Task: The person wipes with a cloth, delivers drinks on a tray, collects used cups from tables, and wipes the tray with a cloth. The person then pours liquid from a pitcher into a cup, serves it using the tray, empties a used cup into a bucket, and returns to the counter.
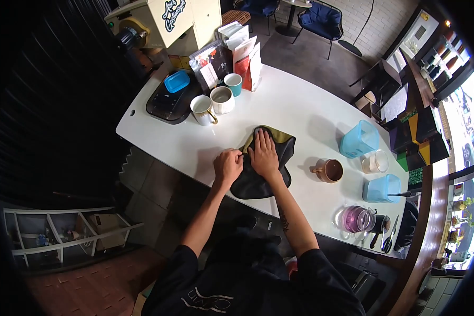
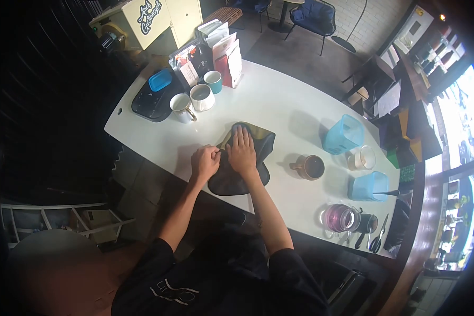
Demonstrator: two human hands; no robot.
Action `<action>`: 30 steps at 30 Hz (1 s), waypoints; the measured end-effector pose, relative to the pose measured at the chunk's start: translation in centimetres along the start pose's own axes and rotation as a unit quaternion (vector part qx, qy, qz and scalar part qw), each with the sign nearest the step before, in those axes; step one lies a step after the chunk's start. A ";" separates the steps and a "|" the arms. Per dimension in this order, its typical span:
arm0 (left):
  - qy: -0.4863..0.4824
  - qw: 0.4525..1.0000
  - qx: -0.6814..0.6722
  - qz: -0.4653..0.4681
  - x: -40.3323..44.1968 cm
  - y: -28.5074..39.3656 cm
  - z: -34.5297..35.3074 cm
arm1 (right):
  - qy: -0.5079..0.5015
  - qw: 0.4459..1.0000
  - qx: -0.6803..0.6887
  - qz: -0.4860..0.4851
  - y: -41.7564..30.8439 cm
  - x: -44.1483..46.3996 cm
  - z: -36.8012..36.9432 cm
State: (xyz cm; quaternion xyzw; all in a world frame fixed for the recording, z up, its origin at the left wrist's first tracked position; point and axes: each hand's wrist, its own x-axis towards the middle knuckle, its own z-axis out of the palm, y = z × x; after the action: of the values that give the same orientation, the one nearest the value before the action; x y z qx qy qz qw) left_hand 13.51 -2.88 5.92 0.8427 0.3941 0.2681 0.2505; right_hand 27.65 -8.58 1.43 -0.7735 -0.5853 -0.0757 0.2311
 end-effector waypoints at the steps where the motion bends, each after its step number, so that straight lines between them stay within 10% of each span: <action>1: -0.002 1.000 -0.001 0.000 0.1 -0.1 -0.2 | -0.007 1.000 -0.012 0.001 -0.2 0.2 0.1; 13: 0.041 0.993 0.094 -0.058 3.5 -5.3 -2.0 | -0.174 0.979 0.085 -0.069 -2.4 8.9 3.9; 30: 0.042 0.979 0.077 -0.184 -0.5 -6.0 -5.2 | -0.105 0.974 0.108 -0.170 -5.3 4.5 2.9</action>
State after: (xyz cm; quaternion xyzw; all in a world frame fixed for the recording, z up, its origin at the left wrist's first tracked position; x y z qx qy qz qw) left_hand 6.64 1.22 5.77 0.7604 0.5719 0.2220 0.2133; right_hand 23.58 -2.30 1.99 -0.6366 -0.7342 0.0313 0.2341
